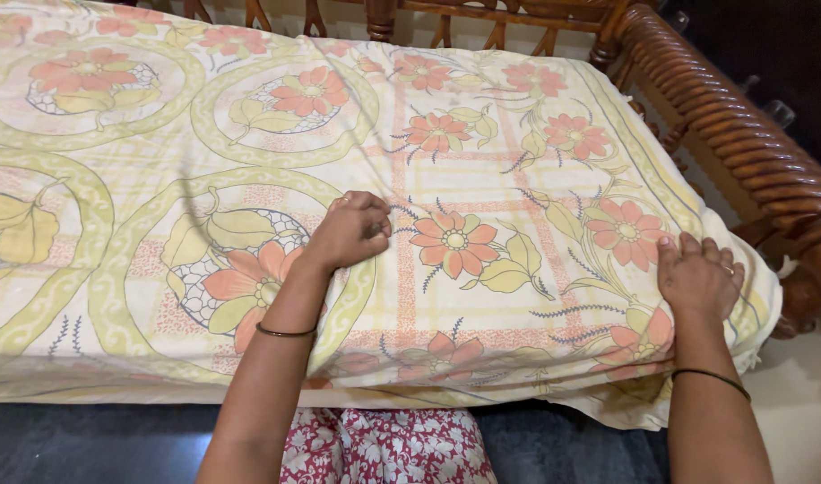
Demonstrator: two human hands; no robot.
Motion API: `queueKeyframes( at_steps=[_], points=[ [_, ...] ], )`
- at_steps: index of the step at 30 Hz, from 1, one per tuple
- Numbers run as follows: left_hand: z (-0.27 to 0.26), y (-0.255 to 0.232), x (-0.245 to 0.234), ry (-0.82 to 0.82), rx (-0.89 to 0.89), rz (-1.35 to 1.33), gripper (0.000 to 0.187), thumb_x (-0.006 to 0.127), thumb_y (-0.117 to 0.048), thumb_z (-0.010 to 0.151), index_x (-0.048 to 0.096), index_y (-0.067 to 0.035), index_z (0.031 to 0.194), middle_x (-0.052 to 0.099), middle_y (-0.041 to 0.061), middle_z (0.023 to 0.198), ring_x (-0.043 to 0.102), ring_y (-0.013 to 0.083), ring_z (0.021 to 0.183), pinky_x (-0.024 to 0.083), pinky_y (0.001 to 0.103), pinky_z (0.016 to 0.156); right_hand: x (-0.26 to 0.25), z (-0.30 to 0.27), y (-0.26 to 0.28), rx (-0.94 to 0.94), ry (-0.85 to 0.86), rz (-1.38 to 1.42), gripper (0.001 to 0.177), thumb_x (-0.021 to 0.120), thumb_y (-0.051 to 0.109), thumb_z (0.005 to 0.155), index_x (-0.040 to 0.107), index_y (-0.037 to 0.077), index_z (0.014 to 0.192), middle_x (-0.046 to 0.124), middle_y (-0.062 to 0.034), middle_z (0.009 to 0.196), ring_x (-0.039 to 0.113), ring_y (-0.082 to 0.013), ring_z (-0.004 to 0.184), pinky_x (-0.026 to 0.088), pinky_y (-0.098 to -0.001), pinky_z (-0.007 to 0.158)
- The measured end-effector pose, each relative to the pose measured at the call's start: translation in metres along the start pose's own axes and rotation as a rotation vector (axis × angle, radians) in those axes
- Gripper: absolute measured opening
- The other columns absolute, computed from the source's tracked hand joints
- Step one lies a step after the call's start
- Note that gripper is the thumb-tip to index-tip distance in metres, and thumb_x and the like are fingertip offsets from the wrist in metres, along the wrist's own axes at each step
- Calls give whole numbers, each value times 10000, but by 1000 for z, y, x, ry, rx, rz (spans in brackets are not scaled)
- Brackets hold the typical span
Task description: The person smooths a floral-patterned bedsheet over a mattress on a wooden bed frame. They tuck the sheet under the mattress at the corners and along the sides, then continue smoothing the surface to remove wrinkles.
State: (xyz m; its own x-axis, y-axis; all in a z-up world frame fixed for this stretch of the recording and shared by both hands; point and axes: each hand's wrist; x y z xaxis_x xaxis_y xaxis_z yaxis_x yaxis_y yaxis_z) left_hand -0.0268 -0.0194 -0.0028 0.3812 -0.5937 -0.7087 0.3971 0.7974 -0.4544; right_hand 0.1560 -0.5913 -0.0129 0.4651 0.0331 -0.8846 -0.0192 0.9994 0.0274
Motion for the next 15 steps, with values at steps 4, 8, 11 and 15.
queueKeyframes(
  at_steps=[4,8,11,15],
  points=[
    [1,-5,-4,36,-17,-11,173,701,-223,719,745,-157,872,689,37,1227,563,280,1237,396,472,1083,1,0,0,9,0,12,647,339,608,1092,582,175,1507,501,-179,1567,413,-395,1441,218,-552,1195],
    [3,-8,-8,147,-8,-93,313,690,-173,646,783,-173,945,674,26,1337,491,286,1345,290,478,1154,-1,-1,1,20,-6,35,644,338,606,1096,587,172,1500,500,-182,1561,404,-402,1439,211,-553,1191],
    [4,-8,-6,217,-12,-90,293,690,-151,644,795,-167,917,654,25,1383,438,285,1409,230,483,1190,1,-3,1,18,-27,35,640,338,604,1102,600,172,1494,514,-176,1560,412,-393,1448,212,-559,1203],
    [4,-2,-2,218,-21,-62,148,718,-172,684,791,-159,812,670,9,1378,456,274,1413,239,478,1203,2,-2,-1,-2,-34,12,638,340,602,1112,610,167,1493,526,-180,1556,424,-399,1444,228,-560,1202]
  ],
)
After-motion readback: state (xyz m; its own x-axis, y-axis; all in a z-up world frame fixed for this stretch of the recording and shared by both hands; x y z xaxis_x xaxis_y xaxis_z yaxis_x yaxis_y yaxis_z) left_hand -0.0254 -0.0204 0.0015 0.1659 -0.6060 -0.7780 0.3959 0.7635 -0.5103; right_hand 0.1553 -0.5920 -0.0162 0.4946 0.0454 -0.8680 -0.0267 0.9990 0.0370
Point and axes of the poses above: each hand's wrist, its own z-axis towards the middle knuckle, its own x-axis out of the palm, y = z × x
